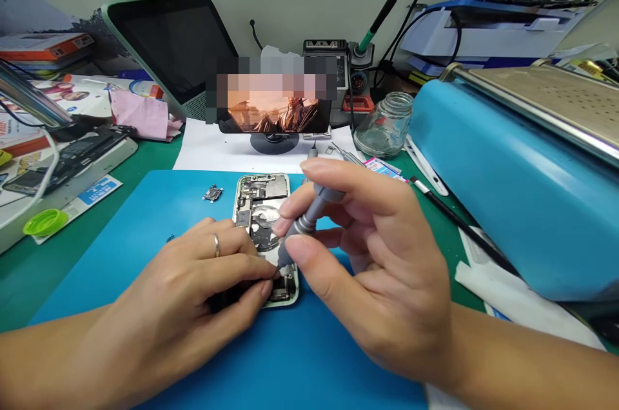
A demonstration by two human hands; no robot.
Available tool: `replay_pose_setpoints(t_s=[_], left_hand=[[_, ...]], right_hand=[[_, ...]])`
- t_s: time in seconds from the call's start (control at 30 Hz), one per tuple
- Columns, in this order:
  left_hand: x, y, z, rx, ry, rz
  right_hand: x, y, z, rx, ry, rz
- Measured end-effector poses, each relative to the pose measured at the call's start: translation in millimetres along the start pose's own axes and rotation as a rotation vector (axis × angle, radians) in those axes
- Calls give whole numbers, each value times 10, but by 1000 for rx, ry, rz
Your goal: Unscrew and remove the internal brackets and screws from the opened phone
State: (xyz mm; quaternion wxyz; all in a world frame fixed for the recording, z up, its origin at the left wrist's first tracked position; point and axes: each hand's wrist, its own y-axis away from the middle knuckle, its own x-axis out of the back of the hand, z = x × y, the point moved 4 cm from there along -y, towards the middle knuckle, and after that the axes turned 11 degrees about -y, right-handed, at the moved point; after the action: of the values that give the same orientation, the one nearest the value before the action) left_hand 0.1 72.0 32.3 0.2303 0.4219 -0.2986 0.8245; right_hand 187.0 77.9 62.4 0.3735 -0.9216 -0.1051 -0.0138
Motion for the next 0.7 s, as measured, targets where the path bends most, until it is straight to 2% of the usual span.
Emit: replay_pose_setpoints(t_s=[0.27, 0.7], left_hand=[[12, -4, 12, -16, -12, -10], [-16, 13, -8, -31, 7, 0]], right_hand=[[-11, -27, 1, 14, -18, -40], [5, 32, 9, -33, -55, -9]])
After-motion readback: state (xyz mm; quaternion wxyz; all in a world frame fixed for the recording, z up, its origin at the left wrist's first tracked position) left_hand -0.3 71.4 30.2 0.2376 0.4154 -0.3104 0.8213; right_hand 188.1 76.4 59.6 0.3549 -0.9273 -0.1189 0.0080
